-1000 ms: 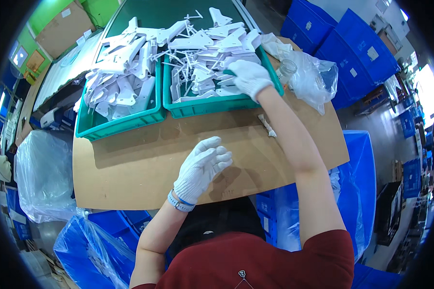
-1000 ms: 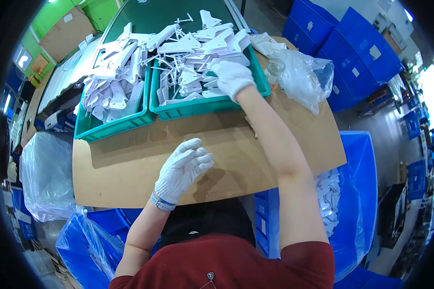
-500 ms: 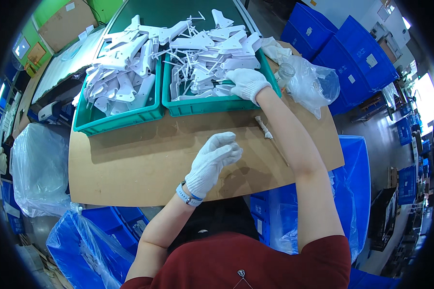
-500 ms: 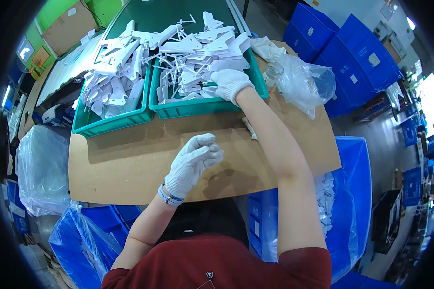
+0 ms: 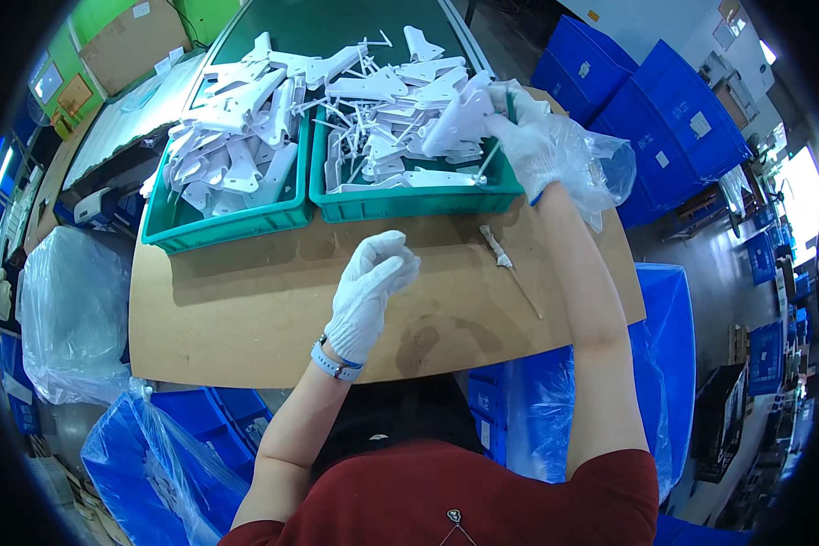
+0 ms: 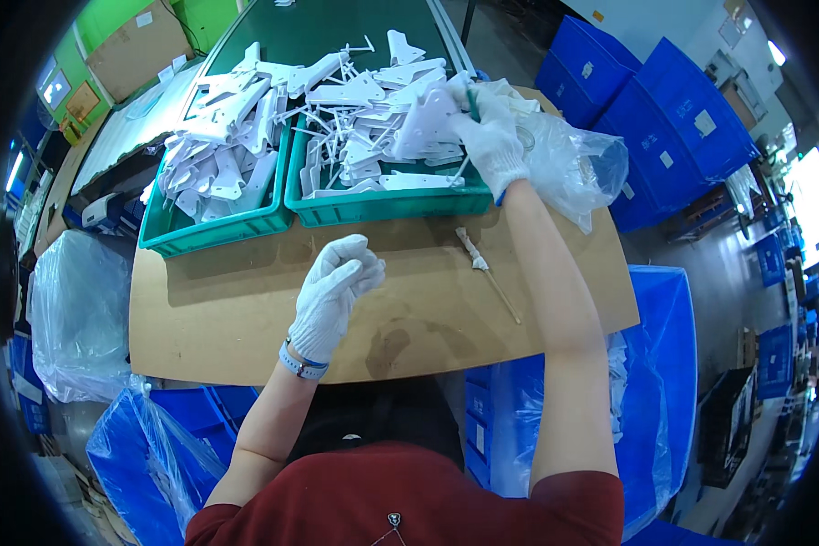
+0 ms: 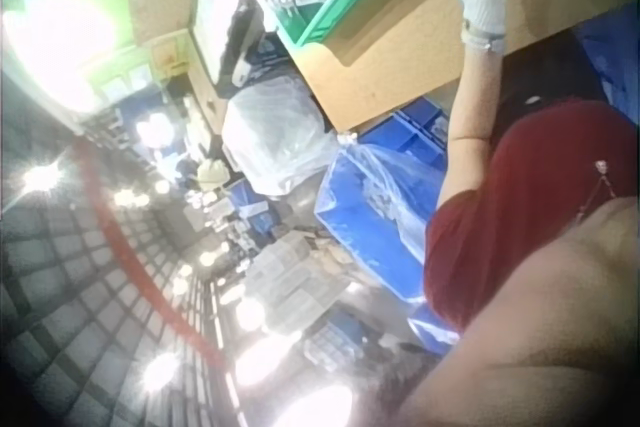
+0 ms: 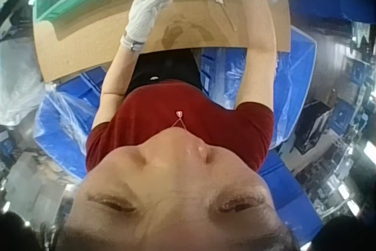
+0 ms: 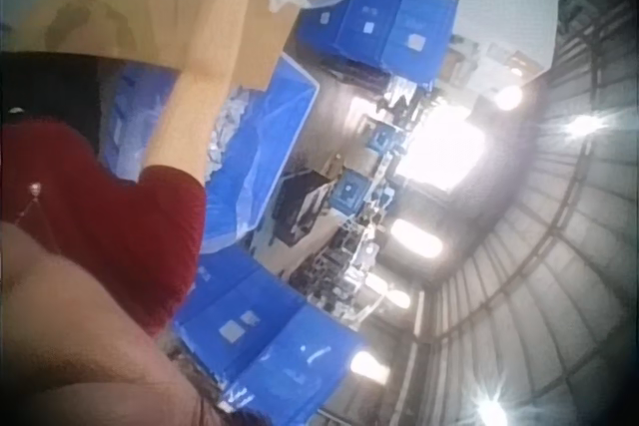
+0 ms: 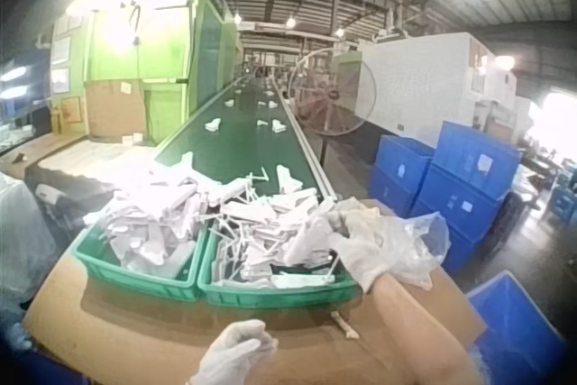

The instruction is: Deburring and trimming excess material from white plastic components using a utility knife.

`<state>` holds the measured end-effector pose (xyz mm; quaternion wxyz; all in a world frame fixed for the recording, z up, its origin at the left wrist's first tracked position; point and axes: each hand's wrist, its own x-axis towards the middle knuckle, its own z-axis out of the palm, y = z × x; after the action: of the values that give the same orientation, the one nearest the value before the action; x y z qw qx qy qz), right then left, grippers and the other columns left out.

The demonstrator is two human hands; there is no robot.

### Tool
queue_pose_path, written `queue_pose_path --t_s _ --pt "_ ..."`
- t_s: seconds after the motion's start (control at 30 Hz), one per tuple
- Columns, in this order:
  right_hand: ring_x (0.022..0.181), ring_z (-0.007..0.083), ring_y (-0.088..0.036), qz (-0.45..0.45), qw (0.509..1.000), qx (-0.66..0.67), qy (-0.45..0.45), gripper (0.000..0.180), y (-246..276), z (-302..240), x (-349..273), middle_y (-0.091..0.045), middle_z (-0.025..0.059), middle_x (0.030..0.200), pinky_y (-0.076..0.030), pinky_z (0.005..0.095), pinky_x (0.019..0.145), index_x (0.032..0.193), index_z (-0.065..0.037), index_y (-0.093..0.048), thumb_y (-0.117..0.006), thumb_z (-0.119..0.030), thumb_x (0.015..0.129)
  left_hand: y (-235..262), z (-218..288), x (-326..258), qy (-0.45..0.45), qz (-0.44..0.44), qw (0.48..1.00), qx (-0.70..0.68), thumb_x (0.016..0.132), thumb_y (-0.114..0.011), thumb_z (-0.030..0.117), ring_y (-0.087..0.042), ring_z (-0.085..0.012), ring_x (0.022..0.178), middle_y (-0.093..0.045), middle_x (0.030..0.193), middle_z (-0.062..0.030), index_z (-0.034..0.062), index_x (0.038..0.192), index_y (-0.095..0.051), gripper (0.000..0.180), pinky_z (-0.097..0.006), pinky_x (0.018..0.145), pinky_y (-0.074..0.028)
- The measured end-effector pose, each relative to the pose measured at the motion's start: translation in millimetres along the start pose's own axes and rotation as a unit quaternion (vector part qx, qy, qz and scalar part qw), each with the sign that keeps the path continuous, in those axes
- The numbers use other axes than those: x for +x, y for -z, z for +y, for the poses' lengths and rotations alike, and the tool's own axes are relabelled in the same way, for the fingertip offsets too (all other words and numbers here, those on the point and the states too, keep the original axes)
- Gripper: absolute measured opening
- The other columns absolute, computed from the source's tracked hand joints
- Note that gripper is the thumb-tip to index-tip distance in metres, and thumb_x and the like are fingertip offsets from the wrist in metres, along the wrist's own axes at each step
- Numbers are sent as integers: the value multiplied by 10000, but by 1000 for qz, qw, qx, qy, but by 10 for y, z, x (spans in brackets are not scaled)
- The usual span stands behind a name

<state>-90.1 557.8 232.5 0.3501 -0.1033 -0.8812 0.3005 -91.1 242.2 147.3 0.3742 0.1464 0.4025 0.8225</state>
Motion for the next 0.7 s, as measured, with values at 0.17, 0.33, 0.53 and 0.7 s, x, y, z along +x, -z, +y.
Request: queue_pose_path --t_s 0.17,0.33,0.53,0.7 --pt "706 69 -581 -11 892 403 -206 279 -64 -315 -246 -669 23 924 -399 220 555 1138 -60 -674 -660 -82 860 -136 82 34 -180 62 935 299 903 -712 122 -581 -215 1198 -615 1224 -104 36 1377 -527 516 -363 1084 -428" --pt "673 41 -532 -201 853 433 -212 233 -146 -1060 -902 -649 -19 848 -422 207 594 1076 -75 -681 -602 -95 857 -354 503 -95 -70 -42 944 320 746 -798 15 -547 -247 1274 -489 1457 -157 67 1592 -265 1001 -366 1027 -485" --pt "848 100 -613 -180 950 216 -134 412 -32 -1253 -1450 -688 61 1085 -511 259 751 1308 -15 -603 -663 -103 910 -345 410 -189 72 -73 982 157 714 -821 -39 -403 -195 1438 -332 1607 -140 77 1637 -104 1174 -328 1069 -440" --pt "877 235 -675 -70 994 61 59 464 147 -1265 -1702 -707 111 1113 -539 352 793 1313 -44 -632 -730 -19 860 -367 446 -246 49 -22 981 186 732 -813 -74 -305 -224 1518 -239 1645 -193 67 1616 -121 1132 -338 1144 -388"
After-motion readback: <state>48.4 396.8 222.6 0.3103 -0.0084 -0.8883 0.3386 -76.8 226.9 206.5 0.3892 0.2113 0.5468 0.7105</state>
